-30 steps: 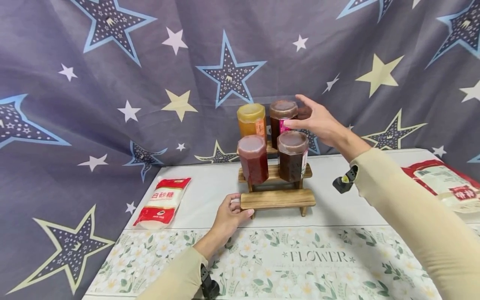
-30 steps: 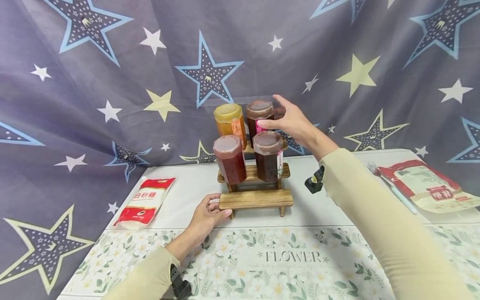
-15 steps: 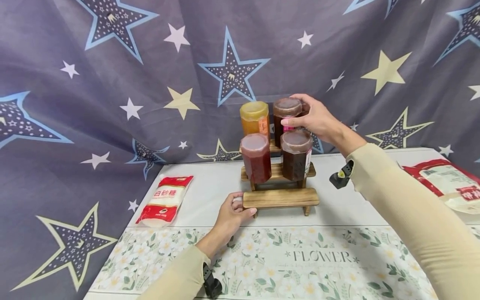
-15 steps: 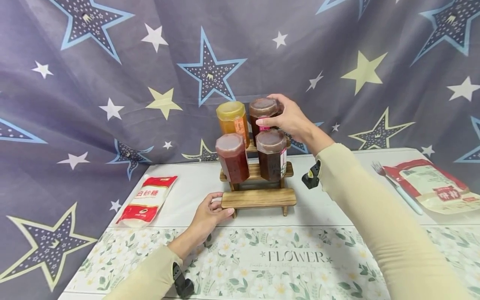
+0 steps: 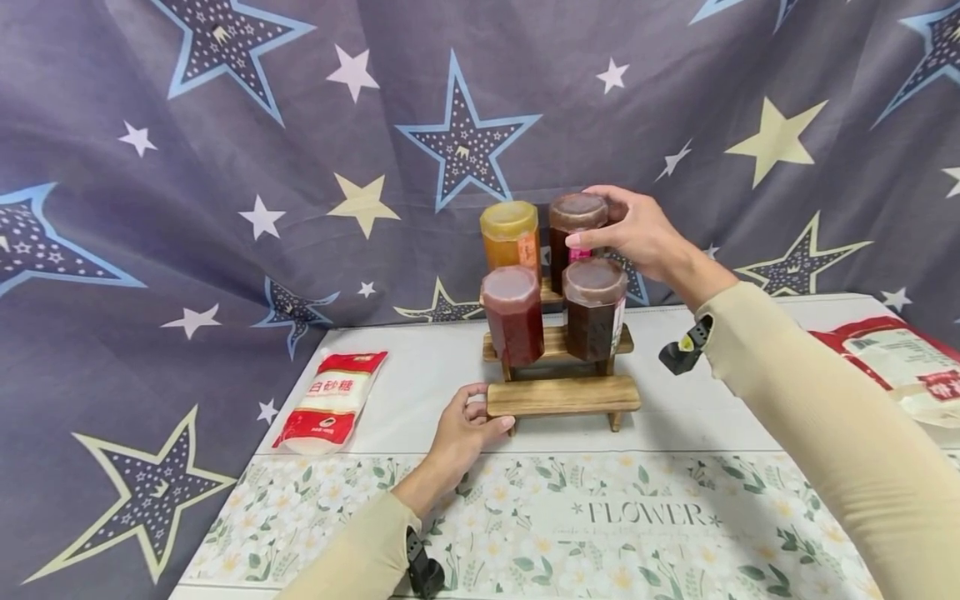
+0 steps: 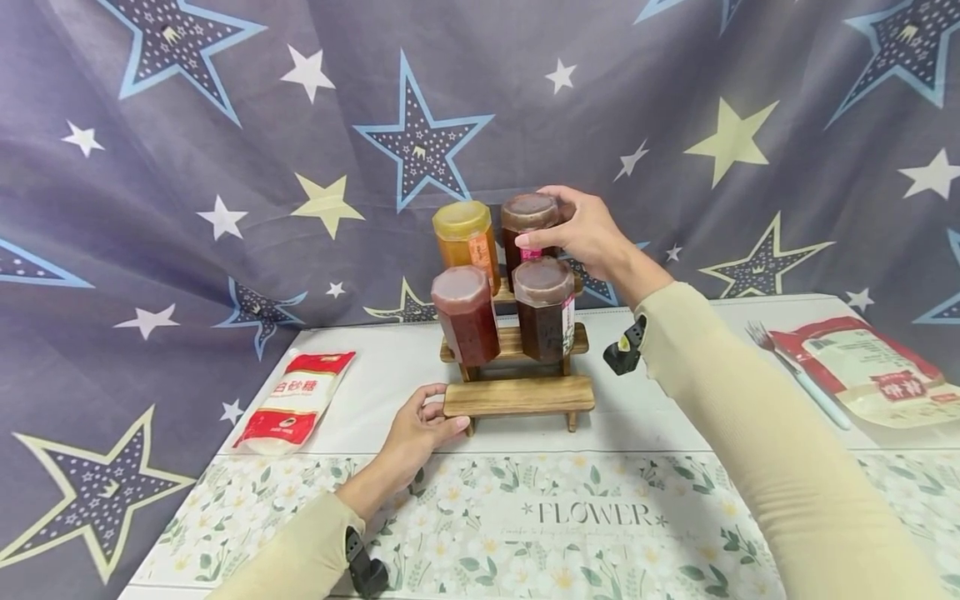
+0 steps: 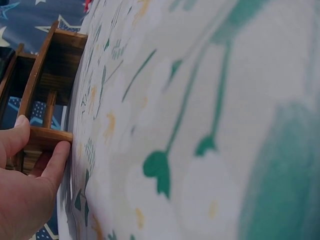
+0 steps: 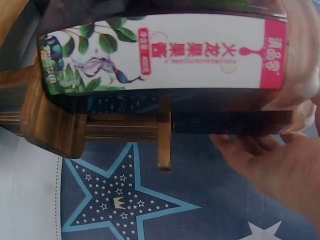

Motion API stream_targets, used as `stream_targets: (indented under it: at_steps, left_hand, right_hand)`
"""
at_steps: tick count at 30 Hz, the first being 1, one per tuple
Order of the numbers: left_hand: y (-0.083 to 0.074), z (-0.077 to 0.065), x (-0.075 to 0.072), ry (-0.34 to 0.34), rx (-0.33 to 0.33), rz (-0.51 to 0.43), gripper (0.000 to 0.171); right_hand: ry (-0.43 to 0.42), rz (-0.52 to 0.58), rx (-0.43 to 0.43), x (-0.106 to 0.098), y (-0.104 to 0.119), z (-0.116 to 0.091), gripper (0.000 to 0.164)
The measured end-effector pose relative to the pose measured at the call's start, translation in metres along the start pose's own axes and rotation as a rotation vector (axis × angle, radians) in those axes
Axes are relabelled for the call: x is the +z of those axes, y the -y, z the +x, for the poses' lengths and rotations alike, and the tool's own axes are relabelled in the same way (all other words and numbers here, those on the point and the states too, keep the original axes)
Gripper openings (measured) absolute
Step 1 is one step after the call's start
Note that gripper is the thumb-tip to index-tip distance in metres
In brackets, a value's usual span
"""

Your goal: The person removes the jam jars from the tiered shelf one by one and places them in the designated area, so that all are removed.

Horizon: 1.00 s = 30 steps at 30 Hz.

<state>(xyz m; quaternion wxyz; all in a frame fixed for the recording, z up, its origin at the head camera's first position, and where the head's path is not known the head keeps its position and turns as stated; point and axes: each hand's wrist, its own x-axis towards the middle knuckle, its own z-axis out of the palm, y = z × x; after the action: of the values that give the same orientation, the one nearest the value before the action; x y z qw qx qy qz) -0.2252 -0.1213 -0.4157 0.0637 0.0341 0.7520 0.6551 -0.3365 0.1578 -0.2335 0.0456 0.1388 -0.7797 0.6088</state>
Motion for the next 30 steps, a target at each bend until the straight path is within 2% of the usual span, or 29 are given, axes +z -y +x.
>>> stream_targets:
  at_steps: [5,12,19,25,30]
  left_hand:
    - [0.000,0.000,0.001,0.011,-0.003,-0.024,0.061]
    - [-0.001,-0.001,0.000,0.015,-0.008,-0.036,0.061]
    - [-0.002,-0.001,-0.001,0.015,-0.008,-0.043,0.063]
    - [-0.001,-0.001,-0.001,0.022,-0.008,-0.068,0.063]
    - [0.000,0.000,0.000,0.022,-0.011,-0.092,0.062]
  right_hand:
    - [-0.042,0.027,-0.029,-0.010,0.005,-0.002,0.059]
    - [-0.114,0.098,-0.039,-0.037,0.012,-0.010,0.058]
    - [-0.140,0.220,-0.036,-0.061,0.013,-0.020,0.055]
    - [-0.160,0.220,-0.042,-0.078,0.008,-0.031,0.057]
    - [-0.179,0.211,-0.032,-0.091,-0.004,-0.042,0.060]
